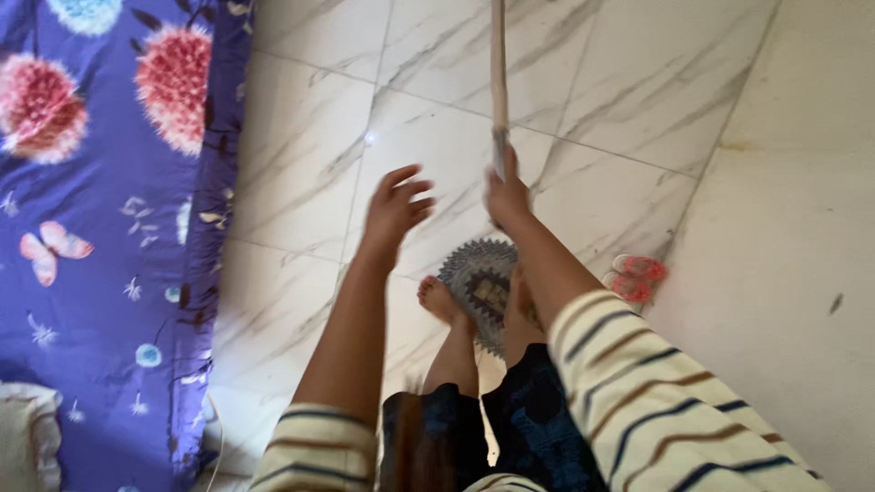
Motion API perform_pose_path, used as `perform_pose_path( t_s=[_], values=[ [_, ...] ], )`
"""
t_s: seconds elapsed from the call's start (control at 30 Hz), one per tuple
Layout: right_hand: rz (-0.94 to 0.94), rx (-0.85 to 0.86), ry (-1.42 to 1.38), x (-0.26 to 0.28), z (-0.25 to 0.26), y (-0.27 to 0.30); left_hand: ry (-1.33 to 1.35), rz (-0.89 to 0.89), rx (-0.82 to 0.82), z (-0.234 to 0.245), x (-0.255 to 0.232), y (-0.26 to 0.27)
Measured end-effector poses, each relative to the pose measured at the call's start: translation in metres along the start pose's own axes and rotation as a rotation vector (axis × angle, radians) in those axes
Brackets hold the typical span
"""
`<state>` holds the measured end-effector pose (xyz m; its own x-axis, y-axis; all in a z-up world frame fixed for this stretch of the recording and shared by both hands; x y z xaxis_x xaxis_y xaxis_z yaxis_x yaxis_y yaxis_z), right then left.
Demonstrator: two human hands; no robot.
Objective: The person sweeps the floor in a small room using a broom, moving items like a water jug and a fan base to reach different areas.
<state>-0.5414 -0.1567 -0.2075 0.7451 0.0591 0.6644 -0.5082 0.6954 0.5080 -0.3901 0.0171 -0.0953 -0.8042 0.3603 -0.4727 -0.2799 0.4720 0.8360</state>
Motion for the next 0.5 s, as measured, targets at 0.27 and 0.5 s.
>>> perform_pose_path(
  t_s=[0.27,0.5],
  values=[
    [-0.032,0.207,0.479,-0.186,0.186,0.221,0.124,0.111,-0.332,0.029,0.015,0.068],
    [-0.047,0.233,0.248,-0.158,0.158,0.141,0.2,0.153,-0.394,-0.021,0.004,0.084]
  ],
)
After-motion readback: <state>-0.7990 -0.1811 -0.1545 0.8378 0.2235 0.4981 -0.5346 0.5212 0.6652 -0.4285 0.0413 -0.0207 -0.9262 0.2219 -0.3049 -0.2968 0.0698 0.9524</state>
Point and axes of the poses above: each hand's wrist, its own y-axis away from the middle knuckle, its own z-axis out of the back of the hand, x = y × z, the point moved 2 cm from there along -y, towards the middle knuckle, and after that the axes turned 13 degrees about z, right-handed, at the moved point
